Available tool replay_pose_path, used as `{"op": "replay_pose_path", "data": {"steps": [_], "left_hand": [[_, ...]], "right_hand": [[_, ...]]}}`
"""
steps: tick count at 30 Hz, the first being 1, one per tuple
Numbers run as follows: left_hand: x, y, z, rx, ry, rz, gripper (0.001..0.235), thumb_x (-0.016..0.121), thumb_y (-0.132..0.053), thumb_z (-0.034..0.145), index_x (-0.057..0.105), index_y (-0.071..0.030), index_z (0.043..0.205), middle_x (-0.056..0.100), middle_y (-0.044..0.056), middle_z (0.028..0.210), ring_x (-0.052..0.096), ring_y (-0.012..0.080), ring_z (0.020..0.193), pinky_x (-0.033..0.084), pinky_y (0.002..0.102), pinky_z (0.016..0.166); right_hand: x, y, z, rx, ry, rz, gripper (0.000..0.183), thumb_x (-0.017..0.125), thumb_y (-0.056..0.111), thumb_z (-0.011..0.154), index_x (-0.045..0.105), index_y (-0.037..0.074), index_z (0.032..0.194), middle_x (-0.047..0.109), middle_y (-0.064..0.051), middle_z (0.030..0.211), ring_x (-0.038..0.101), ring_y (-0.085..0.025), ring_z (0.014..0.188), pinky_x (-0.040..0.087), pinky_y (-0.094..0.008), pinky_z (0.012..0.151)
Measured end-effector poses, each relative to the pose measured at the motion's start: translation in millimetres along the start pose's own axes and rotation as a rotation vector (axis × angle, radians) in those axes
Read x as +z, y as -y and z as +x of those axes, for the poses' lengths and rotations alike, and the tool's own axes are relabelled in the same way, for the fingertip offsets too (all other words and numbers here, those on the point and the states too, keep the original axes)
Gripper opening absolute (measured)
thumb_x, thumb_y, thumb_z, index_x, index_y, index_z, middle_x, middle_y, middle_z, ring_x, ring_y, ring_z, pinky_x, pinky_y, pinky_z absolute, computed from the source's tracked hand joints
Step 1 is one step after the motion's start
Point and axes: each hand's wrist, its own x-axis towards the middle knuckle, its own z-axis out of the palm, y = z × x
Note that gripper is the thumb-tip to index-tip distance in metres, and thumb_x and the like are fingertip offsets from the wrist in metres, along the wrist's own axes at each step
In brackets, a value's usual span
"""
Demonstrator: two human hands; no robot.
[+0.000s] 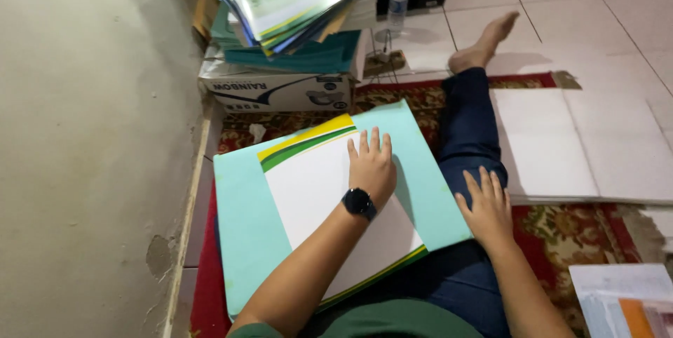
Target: The person sits on the floor and repeatedly places a white sheet of paper inside a light blue book cover. They smooth the paper down with their hands, close the book, and then repeat the process with another sheet of paper.
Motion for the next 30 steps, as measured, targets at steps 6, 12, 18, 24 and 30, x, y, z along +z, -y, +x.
{"op": "replay_pose_path", "data": {"steps": [6,12,18,24,30], "left_hand": [[-13,-20,15,-0.158,0.068,-0.042,0.065,0.060,-0.036,0.088,0.055,-0.003,0.144,0.046,0.028,0.153,0.037,0.0516,0.144,0.018,0.077,0.111],[4,-20,4,-0.170,0.047,0.020,0.069,0.050,-0.049,0.094,0.052,-0.004,0.147,0.041,0.028,0.157,0.031,0.0471,0.149,0.009,0.074,0.114],[8,-19,1,-0.131,0.012,0.075,0.067,0.046,-0.050,0.098,0.055,-0.003,0.145,0.045,0.030,0.154,0.035,0.0483,0.147,0.006,0.073,0.115],[10,-19,1,-0.188,0.096,0.060,0.069,0.042,-0.049,0.100,0.048,-0.004,0.151,0.041,0.029,0.157,0.030,0.0468,0.150,0.000,0.070,0.118],[8,-20,4,-0.221,0.170,0.028,0.074,0.040,-0.051,0.100,0.038,-0.004,0.156,0.037,0.026,0.160,0.028,0.0446,0.152,-0.001,0.070,0.118]], "right_hand": [[4,-8,22,0.027,-0.093,-0.021,0.061,0.052,0.047,0.099,0.048,0.024,0.155,0.039,-0.017,0.165,0.033,-0.038,0.154,0.036,-0.062,0.115],[18,-60,43,0.316,0.054,0.388,0.073,0.043,0.062,0.102,0.031,0.026,0.164,0.035,-0.028,0.162,0.037,-0.045,0.148,0.035,-0.060,0.119],[92,-143,82,0.481,-0.076,0.211,0.047,0.055,0.042,0.101,0.066,0.015,0.139,0.061,-0.012,0.138,0.064,-0.032,0.125,0.054,-0.050,0.100],[89,-131,88,0.349,-0.301,0.174,0.038,0.069,0.005,0.088,0.068,-0.003,0.125,0.056,-0.029,0.140,0.052,-0.045,0.136,0.052,-0.056,0.104],[145,-174,97,0.426,-0.113,0.168,0.045,0.058,-0.001,0.097,0.052,-0.006,0.141,0.047,-0.028,0.153,0.047,-0.041,0.142,0.047,-0.053,0.114]]}}
